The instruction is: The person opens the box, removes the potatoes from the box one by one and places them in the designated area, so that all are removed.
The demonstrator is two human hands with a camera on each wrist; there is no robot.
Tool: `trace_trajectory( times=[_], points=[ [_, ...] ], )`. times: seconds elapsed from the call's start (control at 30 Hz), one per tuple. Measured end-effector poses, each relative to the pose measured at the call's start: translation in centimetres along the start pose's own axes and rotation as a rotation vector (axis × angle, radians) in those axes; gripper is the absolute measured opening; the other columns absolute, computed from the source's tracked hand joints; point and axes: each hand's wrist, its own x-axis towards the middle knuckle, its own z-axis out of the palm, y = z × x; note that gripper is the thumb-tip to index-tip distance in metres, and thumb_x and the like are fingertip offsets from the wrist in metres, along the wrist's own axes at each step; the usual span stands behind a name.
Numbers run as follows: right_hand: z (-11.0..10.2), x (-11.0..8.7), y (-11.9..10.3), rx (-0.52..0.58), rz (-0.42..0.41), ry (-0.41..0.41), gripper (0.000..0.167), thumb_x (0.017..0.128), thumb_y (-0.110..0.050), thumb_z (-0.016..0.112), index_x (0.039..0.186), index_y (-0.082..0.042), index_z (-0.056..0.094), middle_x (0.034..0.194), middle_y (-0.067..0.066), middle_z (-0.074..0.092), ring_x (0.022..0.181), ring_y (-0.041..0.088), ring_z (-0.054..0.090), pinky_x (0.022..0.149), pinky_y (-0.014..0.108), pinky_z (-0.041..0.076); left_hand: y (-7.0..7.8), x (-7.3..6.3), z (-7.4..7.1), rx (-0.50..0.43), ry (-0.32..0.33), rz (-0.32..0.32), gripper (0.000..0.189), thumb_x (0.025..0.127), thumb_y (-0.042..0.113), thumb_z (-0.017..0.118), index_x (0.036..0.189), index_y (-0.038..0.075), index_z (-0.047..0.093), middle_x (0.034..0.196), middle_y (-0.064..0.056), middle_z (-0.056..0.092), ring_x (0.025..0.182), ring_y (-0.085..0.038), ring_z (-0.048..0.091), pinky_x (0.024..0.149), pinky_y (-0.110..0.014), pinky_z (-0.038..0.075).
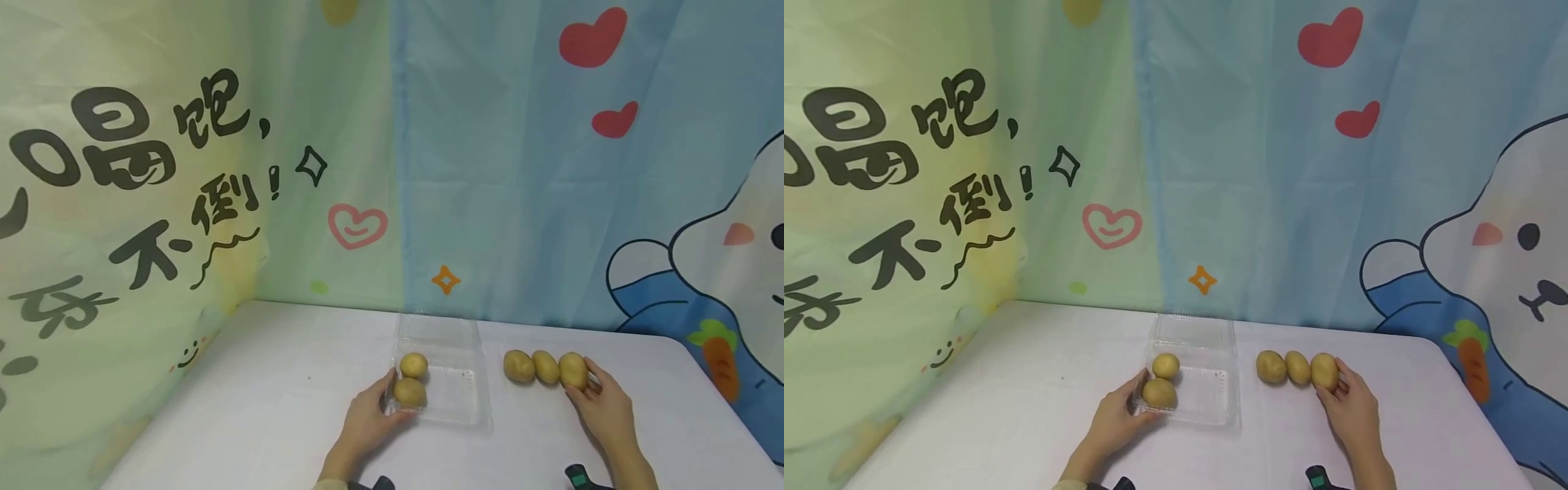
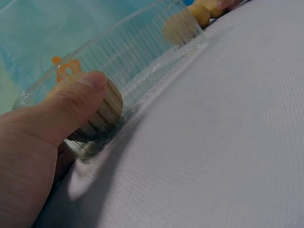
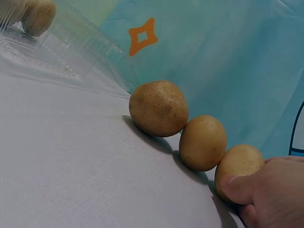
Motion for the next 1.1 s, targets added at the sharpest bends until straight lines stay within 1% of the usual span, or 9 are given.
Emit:
trace_trajectory(
  times=[0.2, 0.43, 0.5, 0.57, 0.67, 0.73, 0.83, 0.97, 1.1],
  points=[
    [0.11, 0.02, -0.2, -0.002, -0.003, 0.011, 0.067, 0.087, -0.006, 0.067, 0.145, 0.0, 0.034, 0.138, 0.034, 0.039, 0.119, 0.048, 0.05, 0.087, 0.036, 0.049, -0.14, 0.03, -0.13, -0.009, -0.011, -0.008, 0.093, 0.074, 0.069, 0.063, 0.143, 0.009, 0.042, 0.142, -0.006, 0.051, 0.127, -0.027, 0.053, 0.104, -0.043, 0.047],
    [0.11, 0.07, 0.1, 0.009, 0.015, 0.02, 0.064, 0.089, -0.015, 0.068, 0.143, -0.001, 0.037, 0.139, 0.033, 0.043, 0.118, 0.045, 0.053, 0.084, 0.034, 0.051, 0.1, -0.06, -0.24, -0.016, -0.02, -0.023, 0.092, 0.075, 0.067, 0.065, 0.143, 0.01, 0.042, 0.142, -0.005, 0.051, 0.127, -0.026, 0.053, 0.105, -0.043, 0.046],
    [0.03, -0.03, 0.06, 0.019, 0.015, 0.032, 0.062, 0.088, -0.015, 0.068, 0.142, -0.001, 0.04, 0.137, 0.033, 0.045, 0.117, 0.045, 0.054, 0.08, 0.027, 0.054, 0.15, -0.08, -0.23, -0.015, -0.019, -0.021, 0.092, 0.075, 0.066, 0.065, 0.143, 0.01, 0.042, 0.142, -0.005, 0.051, 0.127, -0.027, 0.053, 0.104, -0.043, 0.046],
    [-0.01, -0.1, 0.02, 0.033, 0.0, 0.049, 0.06, 0.087, -0.013, 0.069, 0.139, 0.0, 0.043, 0.136, 0.032, 0.046, 0.117, 0.045, 0.054, 0.077, 0.016, 0.054, 0.15, -0.06, -0.21, -0.01, -0.017, -0.02, 0.092, 0.075, 0.066, 0.065, 0.143, 0.01, 0.042, 0.142, -0.005, 0.051, 0.127, -0.026, 0.053, 0.104, -0.042, 0.046],
    [0.01, -0.25, 0.04, 0.04, -0.037, 0.077, 0.057, 0.085, -0.009, 0.07, 0.136, 0.002, 0.047, 0.133, 0.03, 0.047, 0.116, 0.044, 0.055, 0.072, -0.001, 0.047, 0.09, -0.01, -0.13, -0.001, -0.018, -0.017, 0.092, 0.075, 0.067, 0.064, 0.143, 0.009, 0.042, 0.142, -0.005, 0.051, 0.127, -0.026, 0.053, 0.104, -0.042, 0.046],
    [0.01, -0.31, 0.13, 0.042, -0.049, 0.089, 0.055, 0.086, -0.009, 0.07, 0.135, 0.002, 0.048, 0.133, 0.029, 0.049, 0.115, 0.044, 0.056, 0.071, -0.005, 0.043, 0.08, 0.02, -0.08, 0.002, -0.019, -0.019, 0.092, 0.075, 0.067, 0.064, 0.143, 0.01, 0.042, 0.142, -0.005, 0.051, 0.127, -0.026, 0.053, 0.104, -0.042, 0.047],
    [0.0, -0.37, 0.25, 0.029, -0.043, 0.096, 0.053, 0.088, -0.015, 0.069, 0.135, 0.001, 0.049, 0.134, 0.029, 0.05, 0.114, 0.043, 0.057, 0.071, 0.0, 0.048, 0.07, 0.06, -0.05, 0.002, -0.022, -0.022, 0.092, 0.075, 0.067, 0.065, 0.143, 0.009, 0.041, 0.142, -0.005, 0.051, 0.126, -0.025, 0.054, 0.104, -0.041, 0.047],
    [-0.02, -0.37, 0.27, 0.006, -0.045, 0.094, 0.054, 0.09, -0.024, 0.067, 0.136, -0.001, 0.049, 0.134, 0.028, 0.051, 0.114, 0.043, 0.057, 0.075, 0.017, 0.054, 0.12, 0.06, -0.08, -0.002, -0.023, -0.025, 0.092, 0.075, 0.066, 0.065, 0.144, 0.01, 0.041, 0.142, -0.005, 0.051, 0.126, -0.025, 0.054, 0.103, -0.04, 0.047],
    [0.04, -0.29, 0.28, -0.015, -0.085, 0.111, 0.053, 0.088, -0.021, 0.069, 0.134, 0.001, 0.051, 0.129, 0.028, 0.054, 0.112, 0.044, 0.058, 0.076, 0.021, 0.053, 0.16, 0.02, -0.15, -0.014, -0.024, -0.027, 0.092, 0.075, 0.066, 0.065, 0.144, 0.01, 0.041, 0.142, -0.005, 0.051, 0.127, -0.026, 0.053, 0.104, -0.041, 0.047]
  ],
)
